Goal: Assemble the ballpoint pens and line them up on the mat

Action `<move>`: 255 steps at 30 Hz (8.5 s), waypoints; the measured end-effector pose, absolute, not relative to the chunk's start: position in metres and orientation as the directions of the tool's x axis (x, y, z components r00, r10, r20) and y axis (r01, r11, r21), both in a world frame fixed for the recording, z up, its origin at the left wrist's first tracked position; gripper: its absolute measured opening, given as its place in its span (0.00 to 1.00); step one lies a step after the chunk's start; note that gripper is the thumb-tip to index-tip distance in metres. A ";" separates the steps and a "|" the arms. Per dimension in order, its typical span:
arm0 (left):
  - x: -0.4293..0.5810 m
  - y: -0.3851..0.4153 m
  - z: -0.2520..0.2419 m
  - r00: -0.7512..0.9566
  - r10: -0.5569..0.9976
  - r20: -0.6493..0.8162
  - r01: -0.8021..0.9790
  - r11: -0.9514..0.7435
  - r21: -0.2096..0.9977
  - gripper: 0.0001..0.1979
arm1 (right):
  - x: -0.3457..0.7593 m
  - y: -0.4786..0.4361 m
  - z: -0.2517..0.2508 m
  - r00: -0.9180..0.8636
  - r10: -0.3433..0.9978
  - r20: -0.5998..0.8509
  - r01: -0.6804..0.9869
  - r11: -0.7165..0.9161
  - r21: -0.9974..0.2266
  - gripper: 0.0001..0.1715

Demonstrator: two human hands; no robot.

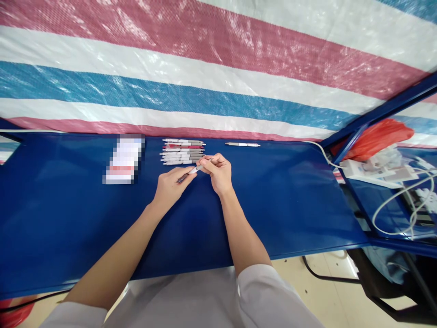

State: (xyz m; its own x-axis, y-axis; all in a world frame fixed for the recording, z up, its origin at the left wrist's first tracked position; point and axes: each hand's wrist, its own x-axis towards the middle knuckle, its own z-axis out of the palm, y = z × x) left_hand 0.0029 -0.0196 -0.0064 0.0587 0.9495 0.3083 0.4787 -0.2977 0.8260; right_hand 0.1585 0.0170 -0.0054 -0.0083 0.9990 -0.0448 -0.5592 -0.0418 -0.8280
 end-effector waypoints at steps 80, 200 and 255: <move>-0.013 -0.015 0.012 0.486 0.828 -0.282 -0.139 0.392 0.910 0.17 | 0.161 0.013 -0.001 -0.163 0.986 -0.035 -0.573 -0.123 -0.810 0.16; -0.025 -0.012 0.010 0.417 0.775 0.474 0.604 -0.627 0.492 0.13 | 0.156 0.027 0.003 0.400 0.896 -0.194 -0.777 0.219 -0.590 0.11; -0.036 -0.018 -0.014 0.742 0.639 0.204 0.611 -0.769 0.187 0.26 | 0.177 0.033 -0.024 0.207 0.978 0.030 -0.978 0.206 0.011 0.15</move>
State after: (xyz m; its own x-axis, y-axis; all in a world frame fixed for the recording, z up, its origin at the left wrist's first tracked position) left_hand -0.0360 -0.0180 -0.0136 0.7416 0.6391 0.2038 0.6113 -0.7690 0.1869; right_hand 0.1769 0.0333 -0.0238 0.2066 0.9779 0.0304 -0.9784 0.2064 0.0108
